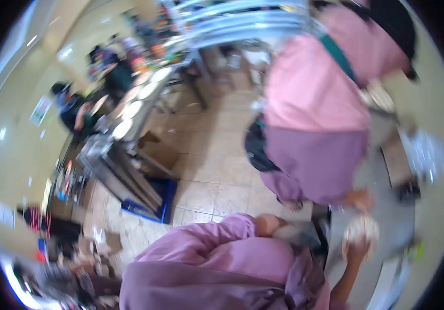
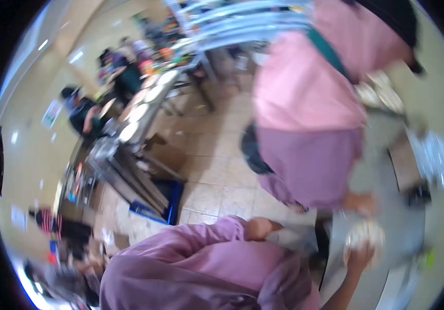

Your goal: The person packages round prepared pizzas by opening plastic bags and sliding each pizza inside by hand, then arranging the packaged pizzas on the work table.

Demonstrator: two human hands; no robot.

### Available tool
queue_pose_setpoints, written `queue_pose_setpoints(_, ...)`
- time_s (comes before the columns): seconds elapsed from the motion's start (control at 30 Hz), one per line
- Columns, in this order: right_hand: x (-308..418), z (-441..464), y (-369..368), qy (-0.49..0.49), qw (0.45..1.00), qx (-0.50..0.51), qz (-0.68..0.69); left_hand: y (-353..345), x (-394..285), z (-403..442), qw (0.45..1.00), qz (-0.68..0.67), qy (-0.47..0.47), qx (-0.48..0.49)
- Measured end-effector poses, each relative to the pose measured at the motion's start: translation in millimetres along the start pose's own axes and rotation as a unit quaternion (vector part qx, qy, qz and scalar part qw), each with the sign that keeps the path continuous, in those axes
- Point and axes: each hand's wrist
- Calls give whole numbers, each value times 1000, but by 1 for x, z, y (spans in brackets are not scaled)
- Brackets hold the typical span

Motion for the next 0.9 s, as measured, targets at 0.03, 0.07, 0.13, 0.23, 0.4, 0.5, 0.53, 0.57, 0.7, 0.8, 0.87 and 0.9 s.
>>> queue_pose_setpoints(0.03, 29, -9, 30, -72, 995, -24, 67, -11, 29, 13, 998, 17, -44, -35)
queue_pose_setpoints(0.07, 1, -17, -23, 33, 986, -161, -14, 5, 36, 11, 997, 18, -31, -62)
queue_pose_setpoints(0.13, -3, -26, -45, 57, 945, -280, -160, 29, 32, 12, 998, -38, -35, -26)
queue_pose_setpoints(0.23, 44, -70, 1, -99, 976, -131, -140, 21, 36, 11, 998, -41, -2, -55)
queue_pose_setpoints(0.4, 37, -91, 12, -337, 886, -123, 295, 18, 44, 25, 999, 29, 5, 22)
queue_pose_setpoints(0.5, 30, -91, 9, -478, 661, -112, 568, 13, 47, 40, 998, 52, 20, 42)
queue_pose_setpoints(0.53, 28, -89, 10, -470, 661, -120, 572, 17, 43, 44, 998, 54, 15, 42)
queue_pose_setpoints(0.57, 26, -85, 12, -460, 663, -127, 576, 23, 36, 44, 997, 60, 20, 53)
queue_pose_setpoints(0.7, 25, -69, 21, -415, 678, -145, 589, 29, 33, 50, 994, 70, 26, 75)
queue_pose_setpoints(0.8, 24, -49, 36, -371, 695, -156, 596, 43, 19, 43, 994, 11, 67, 82)
queue_pose_setpoints(0.87, 25, -34, 47, -340, 705, -162, 600, 40, 25, 41, 996, 5, 60, 62)
queue_pose_setpoints(0.9, 25, -27, 52, -325, 710, -165, 602, 38, 27, 40, 997, 3, 52, 48)
Point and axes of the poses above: each hand's wrist, its own z-axis towards the middle knuckle, its own y-axis out of the back of the hand, x = y × z, and after that the axes turned 6 degrees about -y, right-handed
